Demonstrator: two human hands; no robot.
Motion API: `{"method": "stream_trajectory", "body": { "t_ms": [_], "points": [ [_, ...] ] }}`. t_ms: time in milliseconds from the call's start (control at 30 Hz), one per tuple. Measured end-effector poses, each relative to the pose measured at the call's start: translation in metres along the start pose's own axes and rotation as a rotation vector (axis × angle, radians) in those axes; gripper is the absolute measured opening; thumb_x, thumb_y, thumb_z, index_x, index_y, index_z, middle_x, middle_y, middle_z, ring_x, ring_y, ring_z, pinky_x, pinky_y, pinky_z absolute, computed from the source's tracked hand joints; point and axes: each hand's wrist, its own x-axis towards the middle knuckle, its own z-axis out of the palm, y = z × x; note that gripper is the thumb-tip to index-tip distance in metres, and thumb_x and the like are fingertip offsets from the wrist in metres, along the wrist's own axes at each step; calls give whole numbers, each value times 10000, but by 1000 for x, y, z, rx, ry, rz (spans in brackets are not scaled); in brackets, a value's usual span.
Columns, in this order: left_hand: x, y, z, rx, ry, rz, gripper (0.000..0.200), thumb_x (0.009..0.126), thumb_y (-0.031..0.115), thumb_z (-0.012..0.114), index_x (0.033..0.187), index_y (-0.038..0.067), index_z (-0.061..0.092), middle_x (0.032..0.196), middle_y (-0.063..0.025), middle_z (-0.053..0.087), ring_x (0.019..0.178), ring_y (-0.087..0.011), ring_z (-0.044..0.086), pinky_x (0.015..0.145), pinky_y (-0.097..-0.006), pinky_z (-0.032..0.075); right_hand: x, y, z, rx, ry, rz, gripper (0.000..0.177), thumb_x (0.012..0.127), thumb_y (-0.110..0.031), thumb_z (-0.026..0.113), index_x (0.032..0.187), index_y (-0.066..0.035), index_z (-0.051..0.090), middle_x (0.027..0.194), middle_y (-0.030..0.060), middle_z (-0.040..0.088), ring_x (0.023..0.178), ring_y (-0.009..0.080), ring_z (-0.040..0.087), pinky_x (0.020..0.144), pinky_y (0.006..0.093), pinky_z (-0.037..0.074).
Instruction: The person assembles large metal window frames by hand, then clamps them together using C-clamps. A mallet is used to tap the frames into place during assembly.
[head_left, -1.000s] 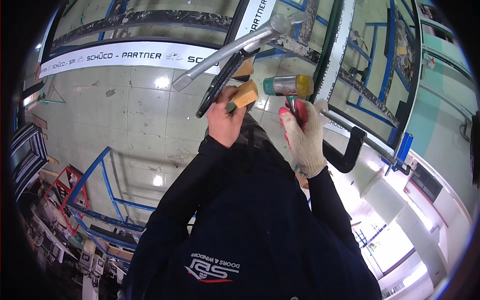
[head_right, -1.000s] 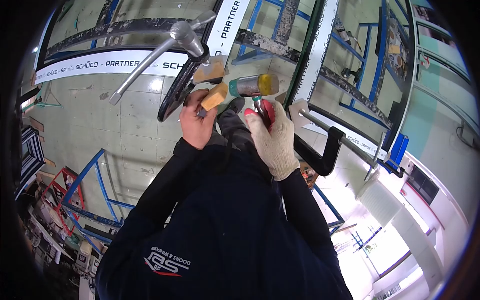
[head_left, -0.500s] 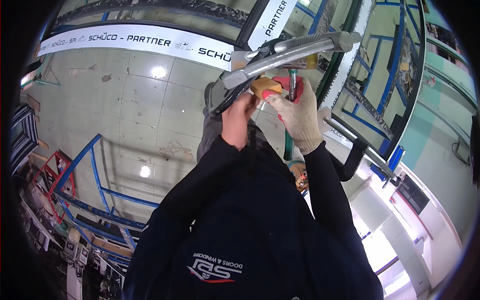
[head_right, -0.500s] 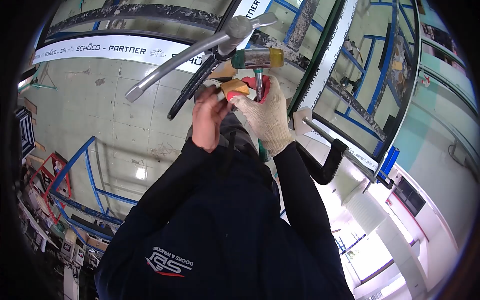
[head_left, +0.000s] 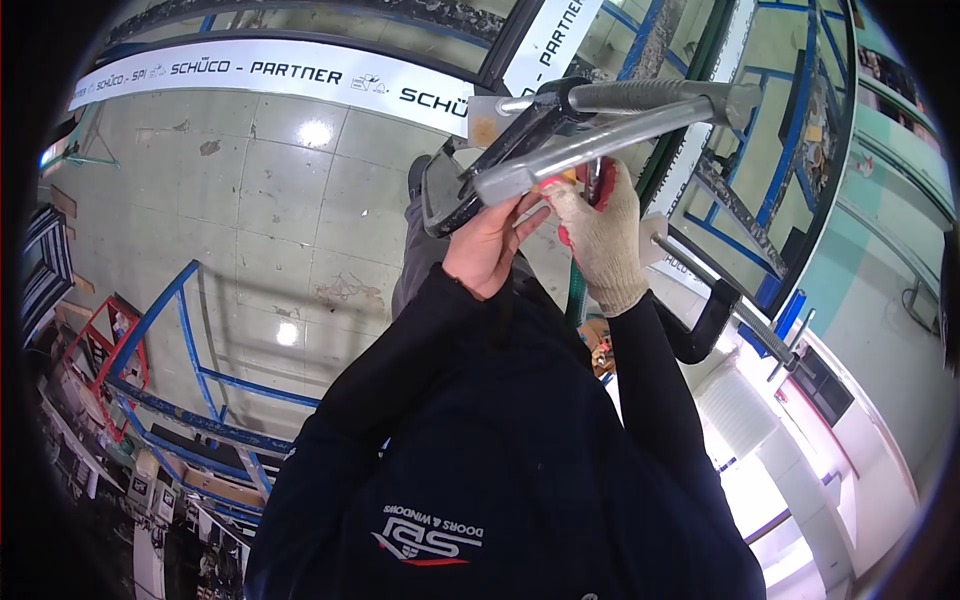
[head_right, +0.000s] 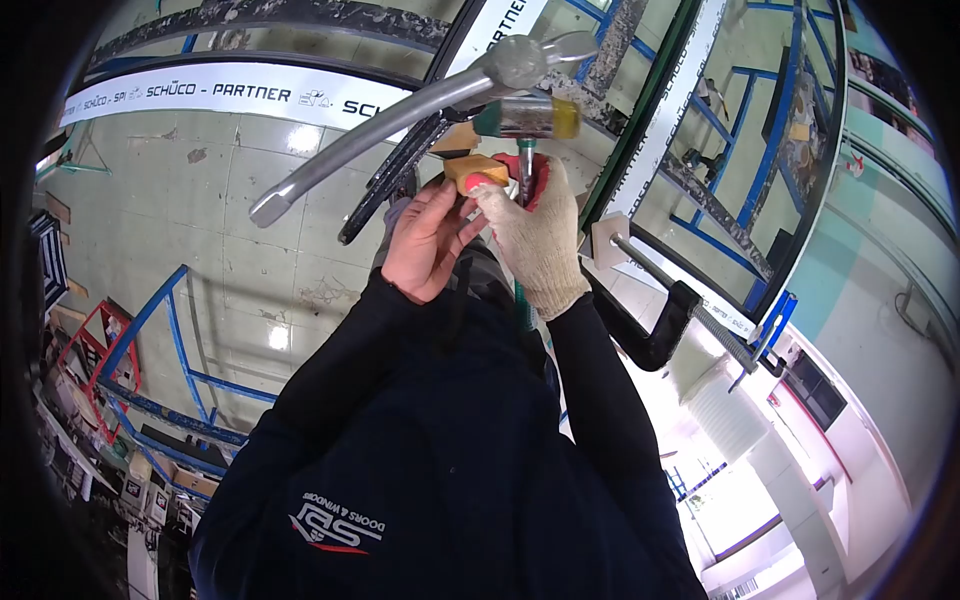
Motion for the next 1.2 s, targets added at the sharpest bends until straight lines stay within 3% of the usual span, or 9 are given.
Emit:
{"method": "stream_trajectory", "body": {
  "t_ms": [233,400,533,633,800,900,1033,1067,1200],
  "points": [
    [24,-18,0,-270,-116,-124,378,1078,360,484,1328,83,541,1280,-41,648,1174,-171,615,1036,-392,482,5,19,-3,75,111,-63,411,875,-199,808,1125,26,571,953,64,673,700,65,585,569,230,465],
    [35,-23,-2,-412,-239,-104,413,1071,333,488,1380,63,523,1384,-109,597,1297,-227,560,1117,-410,427,8,13,-1,-79,175,-117,481,850,-249,831,1121,50,569,981,80,650,778,91,554,691,266,487],
    [35,-25,-1,-423,-262,-89,427,1058,348,522,1375,63,512,1369,-137,600,1278,-245,569,1118,-418,425,12,20,-6,-215,161,-149,471,850,-241,831,1112,48,566,982,82,650,805,106,556,726,273,492],
    [40,-30,-6,-345,-282,-106,467,1089,365,438,1434,51,437,1359,-120,593,1259,-209,566,1090,-377,428,11,21,-6,-216,148,-228,453,868,-239,815,1119,42,563,987,84,649,822,111,573,737,278,496],
    [37,-23,3,-398,-340,-90,488,1043,349,552,1417,44,473,1408,-136,562,1325,-227,519,1159,-397,386,-1,9,-7,-122,163,-93,351,969,-256,695,1137,17,550,895,57,611,626,54,535,493,232,446],
    [37,-23,4,-333,-345,-28,513,1027,362,572,1420,43,486,1424,-144,553,1353,-239,499,1174,-427,381,-24,-3,-17,-78,205,-105,308,1019,-259,609,1158,9,550,759,18,571,560,52,509,487,224,434],
    [42,-32,-5,-397,-366,-4,529,1005,372,607,1412,49,507,1414,-120,569,1327,-241,526,1164,-437,401,-47,-2,-37,-474,142,-231,255,1012,-174,599,1185,10,567,823,83,630,696,132,594,657,316,514],
    [43,-33,-5,-407,-352,1,519,1003,374,609,1401,54,517,1403,-97,578,1307,-223,538,1153,-424,411,-51,-8,-34,-500,133,-192,217,988,-112,604,1176,-6,590,850,121,651,772,197,633,739,352,520],
    [43,-34,-8,-423,-364,34,487,1017,373,581,1384,56,538,1377,-83,594,1267,-201,558,1153,-405,397,-49,-13,-31,-677,30,-296,265,948,-61,610,1212,-36,624,811,137,635,739,286,635,675,369,493]
  ]
}}
